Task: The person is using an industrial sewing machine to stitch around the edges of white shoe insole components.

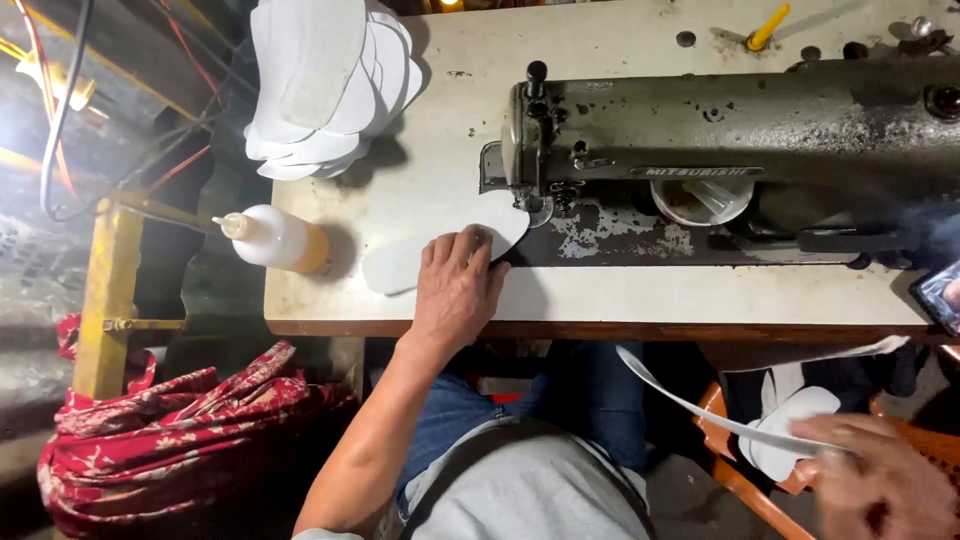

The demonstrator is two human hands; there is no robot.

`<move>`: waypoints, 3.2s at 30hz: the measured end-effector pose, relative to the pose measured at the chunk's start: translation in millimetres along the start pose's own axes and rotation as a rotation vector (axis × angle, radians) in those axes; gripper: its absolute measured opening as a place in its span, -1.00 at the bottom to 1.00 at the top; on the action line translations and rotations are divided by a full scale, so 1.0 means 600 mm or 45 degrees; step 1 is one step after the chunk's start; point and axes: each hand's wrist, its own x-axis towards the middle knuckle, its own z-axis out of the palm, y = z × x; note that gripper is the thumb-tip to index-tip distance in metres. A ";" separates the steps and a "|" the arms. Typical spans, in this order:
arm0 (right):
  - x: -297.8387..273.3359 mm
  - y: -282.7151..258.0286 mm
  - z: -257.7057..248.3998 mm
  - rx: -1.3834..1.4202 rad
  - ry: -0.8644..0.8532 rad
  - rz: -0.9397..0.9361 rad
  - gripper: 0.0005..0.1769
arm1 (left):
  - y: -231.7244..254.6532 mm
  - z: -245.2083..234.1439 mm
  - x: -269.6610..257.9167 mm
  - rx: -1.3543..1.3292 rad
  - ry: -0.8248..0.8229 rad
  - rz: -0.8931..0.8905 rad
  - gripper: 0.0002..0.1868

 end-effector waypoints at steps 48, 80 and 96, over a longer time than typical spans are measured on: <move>0.167 -0.134 0.311 -0.198 -0.212 -0.855 -0.28 | 0.025 -0.039 -0.138 -0.774 0.147 -0.237 -0.57; 0.222 -0.114 0.343 -0.377 -0.252 -0.885 -0.54 | 0.012 -0.065 -0.130 -0.672 -0.036 0.162 -0.34; 0.221 -0.109 0.345 -0.399 -0.330 -0.832 -0.37 | 0.010 -0.065 -0.131 -0.645 -0.027 0.166 -0.31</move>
